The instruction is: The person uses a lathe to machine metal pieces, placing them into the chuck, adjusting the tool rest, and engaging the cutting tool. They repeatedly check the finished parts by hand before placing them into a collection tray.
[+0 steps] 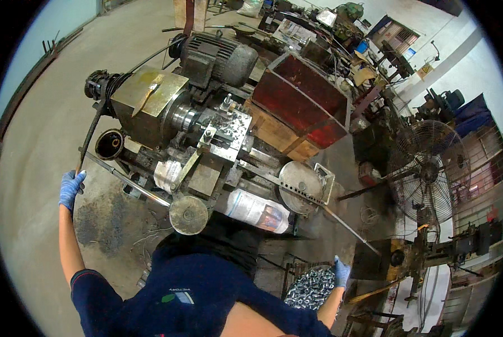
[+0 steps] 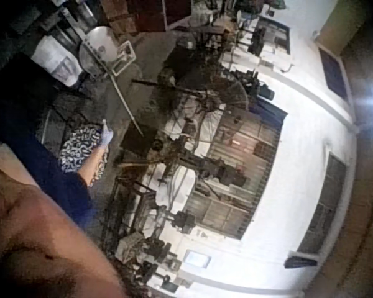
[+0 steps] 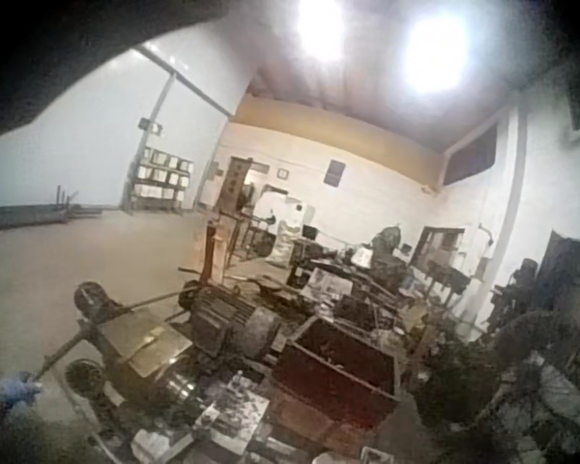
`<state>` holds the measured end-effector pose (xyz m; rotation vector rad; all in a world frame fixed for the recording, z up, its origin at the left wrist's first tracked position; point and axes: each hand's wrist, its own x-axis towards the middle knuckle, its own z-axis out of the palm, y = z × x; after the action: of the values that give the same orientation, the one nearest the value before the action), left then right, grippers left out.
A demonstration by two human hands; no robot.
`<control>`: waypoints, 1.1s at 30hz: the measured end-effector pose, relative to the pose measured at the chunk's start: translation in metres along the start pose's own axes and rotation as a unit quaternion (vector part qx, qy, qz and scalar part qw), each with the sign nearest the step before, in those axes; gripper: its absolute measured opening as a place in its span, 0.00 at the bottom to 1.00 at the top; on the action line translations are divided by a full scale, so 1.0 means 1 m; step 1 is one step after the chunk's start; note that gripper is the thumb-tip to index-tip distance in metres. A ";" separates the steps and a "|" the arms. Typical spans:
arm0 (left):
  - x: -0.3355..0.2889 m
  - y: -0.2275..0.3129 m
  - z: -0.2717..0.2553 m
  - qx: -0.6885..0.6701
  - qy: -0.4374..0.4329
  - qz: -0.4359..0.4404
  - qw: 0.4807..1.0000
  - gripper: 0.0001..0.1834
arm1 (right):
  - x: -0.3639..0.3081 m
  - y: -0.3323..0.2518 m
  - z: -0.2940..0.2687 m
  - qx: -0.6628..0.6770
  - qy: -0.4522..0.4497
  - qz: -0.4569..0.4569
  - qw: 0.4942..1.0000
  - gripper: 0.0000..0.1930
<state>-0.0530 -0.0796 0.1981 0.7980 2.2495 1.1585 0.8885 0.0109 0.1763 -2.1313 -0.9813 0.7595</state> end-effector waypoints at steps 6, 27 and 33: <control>-0.002 0.004 0.003 0.008 -0.007 -0.009 1.000 0.18 | -0.056 -0.150 0.096 0.129 -0.137 -0.226 0.956 0.16; -0.077 0.001 -0.013 0.364 0.059 -0.036 0.929 0.28 | -0.169 -0.475 0.408 -0.374 -0.310 -0.626 0.610 0.33; -0.076 -0.004 -0.010 0.360 0.083 -0.026 0.929 0.27 | -0.174 -0.490 0.412 -0.336 -0.346 -0.511 0.711 0.35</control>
<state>-0.0065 -0.1392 0.2112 0.9114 2.8542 0.3470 0.2901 0.2479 0.3349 -1.2689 -2.8506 0.6156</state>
